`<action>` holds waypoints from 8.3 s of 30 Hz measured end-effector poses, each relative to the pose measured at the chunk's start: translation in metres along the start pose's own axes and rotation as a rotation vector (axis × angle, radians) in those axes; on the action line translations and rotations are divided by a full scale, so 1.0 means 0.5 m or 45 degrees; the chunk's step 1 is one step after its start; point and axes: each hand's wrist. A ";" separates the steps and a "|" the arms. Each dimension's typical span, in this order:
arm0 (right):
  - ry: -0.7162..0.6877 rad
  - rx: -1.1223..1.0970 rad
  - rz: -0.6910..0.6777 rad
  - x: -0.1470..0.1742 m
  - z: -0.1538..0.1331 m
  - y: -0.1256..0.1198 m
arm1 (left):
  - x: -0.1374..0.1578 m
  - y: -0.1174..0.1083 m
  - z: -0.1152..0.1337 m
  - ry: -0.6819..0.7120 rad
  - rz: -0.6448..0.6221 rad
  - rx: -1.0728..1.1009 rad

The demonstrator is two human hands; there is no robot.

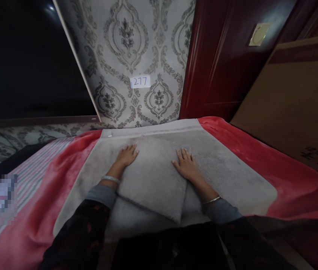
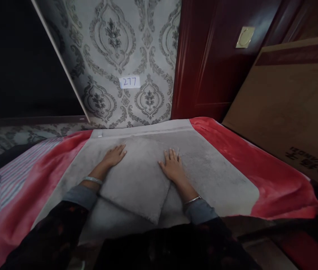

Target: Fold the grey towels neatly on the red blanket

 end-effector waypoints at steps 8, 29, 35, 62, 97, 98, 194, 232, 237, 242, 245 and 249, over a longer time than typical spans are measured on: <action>0.005 -0.043 -0.161 0.068 0.001 -0.033 | 0.088 -0.008 -0.058 0.008 -0.033 -0.002; -0.383 -0.113 -0.110 0.162 -0.133 -0.033 | 0.277 0.039 -0.027 0.063 0.133 -0.093; -0.431 -0.105 -0.044 0.214 -0.113 -0.015 | 0.322 0.051 -0.055 -0.029 0.170 -0.084; -0.788 -0.176 -0.108 0.222 -0.220 -0.042 | 0.346 0.041 -0.071 -0.128 0.117 0.002; -0.841 -0.405 0.138 0.204 -0.180 -0.086 | 0.349 0.063 -0.096 -0.143 0.366 0.045; -0.843 -0.377 0.106 0.183 -0.192 -0.090 | 0.349 0.064 -0.097 -0.136 0.385 0.053; -0.712 -0.092 -0.343 -0.390 -0.232 0.033 | 0.335 0.122 -0.141 0.146 0.651 0.295; -0.417 -0.104 0.007 0.029 -0.016 -0.059 | 0.320 0.081 -0.108 0.183 0.619 0.428; -0.669 -0.175 -0.097 0.113 -0.077 -0.033 | 0.322 0.085 -0.106 0.156 0.601 0.461; -0.617 -0.225 -0.001 0.189 -0.035 -0.008 | 0.325 0.085 -0.107 0.149 0.593 0.472; -0.573 -0.264 0.082 0.245 -0.017 0.000 | 0.327 0.084 -0.107 0.151 0.585 0.475; -0.475 -0.292 0.218 0.316 -0.014 0.015 | 0.331 0.083 -0.104 0.132 0.575 0.475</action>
Point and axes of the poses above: each hand's wrist, its own x-axis away from the middle knuckle, its own y-axis out of the palm, z = x × y, and after that the axes turned 7 degrees about -y, right-handed
